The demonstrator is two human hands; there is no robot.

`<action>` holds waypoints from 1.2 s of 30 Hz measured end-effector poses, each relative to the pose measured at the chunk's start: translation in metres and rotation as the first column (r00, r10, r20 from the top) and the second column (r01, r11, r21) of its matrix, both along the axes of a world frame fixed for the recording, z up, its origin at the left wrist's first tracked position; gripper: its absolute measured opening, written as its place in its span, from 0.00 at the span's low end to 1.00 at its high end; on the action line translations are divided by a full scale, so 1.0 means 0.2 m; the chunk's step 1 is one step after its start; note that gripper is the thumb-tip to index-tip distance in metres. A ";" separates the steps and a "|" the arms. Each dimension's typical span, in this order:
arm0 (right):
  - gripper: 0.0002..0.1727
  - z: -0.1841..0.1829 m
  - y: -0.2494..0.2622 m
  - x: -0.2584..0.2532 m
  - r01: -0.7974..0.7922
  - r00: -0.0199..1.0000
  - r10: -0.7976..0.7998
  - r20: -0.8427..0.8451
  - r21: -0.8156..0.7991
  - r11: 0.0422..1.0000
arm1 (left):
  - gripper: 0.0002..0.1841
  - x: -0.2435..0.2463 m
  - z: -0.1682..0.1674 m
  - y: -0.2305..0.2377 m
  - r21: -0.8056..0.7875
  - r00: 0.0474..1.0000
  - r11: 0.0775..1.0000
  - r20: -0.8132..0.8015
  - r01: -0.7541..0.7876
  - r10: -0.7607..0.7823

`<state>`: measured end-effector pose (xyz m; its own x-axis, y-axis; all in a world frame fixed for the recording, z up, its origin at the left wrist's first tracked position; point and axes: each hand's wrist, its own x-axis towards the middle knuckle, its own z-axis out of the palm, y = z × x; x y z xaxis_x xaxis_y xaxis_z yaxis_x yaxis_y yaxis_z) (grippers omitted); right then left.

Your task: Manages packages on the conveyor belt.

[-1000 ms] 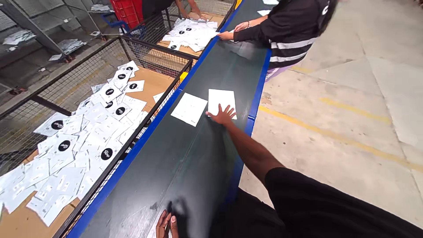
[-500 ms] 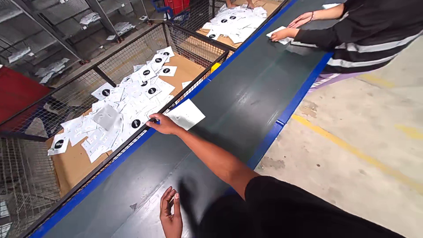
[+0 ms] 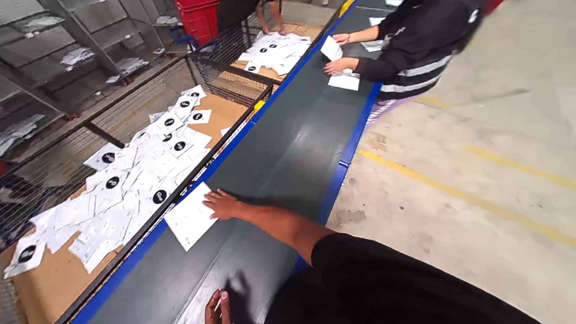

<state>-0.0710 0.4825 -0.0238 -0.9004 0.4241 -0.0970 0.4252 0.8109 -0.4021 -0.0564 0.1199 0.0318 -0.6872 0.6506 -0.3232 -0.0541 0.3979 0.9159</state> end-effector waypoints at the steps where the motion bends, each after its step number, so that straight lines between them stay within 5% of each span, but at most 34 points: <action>1: 0.33 -0.01 -0.06 -0.01 -0.026 0.999 0.027 -0.031 0.028 0.999 | 0.28 -0.01 -0.01 0.01 -0.042 0.994 0.999 0.100 -0.029 0.033; 4: 0.12 -0.02 -0.29 0.06 -0.064 0.975 0.095 -0.199 0.156 0.986 | 0.29 0.00 -0.06 0.04 -0.062 0.900 0.991 0.416 -0.116 0.132; 8: 0.10 0.00 -0.60 0.26 -0.127 0.971 0.157 -0.182 0.166 0.978 | 0.30 0.06 -0.11 0.01 -0.017 0.739 0.961 0.635 -0.277 0.224; 11: 0.05 0.13 -0.82 0.45 -0.217 0.957 0.214 -0.196 0.005 0.976 | 0.35 0.10 -0.08 -0.01 0.055 0.697 0.926 0.675 -0.373 0.240; 14: 0.07 0.24 -1.02 0.71 -0.391 0.891 0.284 -0.355 -0.277 0.878 | 0.29 0.16 -0.08 -0.02 0.089 0.800 0.896 0.496 -0.434 0.338; 17: 0.14 0.31 -1.01 0.97 -0.385 0.917 0.203 -0.345 -0.627 0.677 | 0.33 0.05 -0.08 0.02 0.039 0.935 0.959 0.237 -0.281 0.264; 19: 0.17 0.30 -0.96 1.11 -0.297 0.946 0.112 -0.306 -0.668 0.683 | 0.33 -0.13 0.04 0.13 0.051 0.968 0.983 0.190 -0.176 0.163; 22: 0.18 0.27 -0.89 1.29 -0.130 0.948 -0.101 -0.301 -0.658 0.742 | 0.25 -0.48 0.31 0.39 0.380 0.955 0.896 0.266 -0.231 0.134; 26: 0.20 0.20 -0.88 1.45 0.097 0.857 -0.429 -0.286 -0.728 0.679 | 0.42 -0.69 0.58 0.65 0.487 0.936 0.844 0.349 -0.224 0.047; 32: 0.34 0.09 -0.82 1.62 0.267 0.797 -0.509 -0.324 -0.567 0.779 | 0.21 -0.11 0.49 0.62 0.451 0.941 0.880 0.207 0.151 -0.267; 36: 0.34 -0.01 -0.79 1.68 0.311 0.708 -0.557 -0.434 -0.517 0.798 | 0.14 0.30 0.28 0.39 0.375 0.904 0.906 0.289 0.195 -0.314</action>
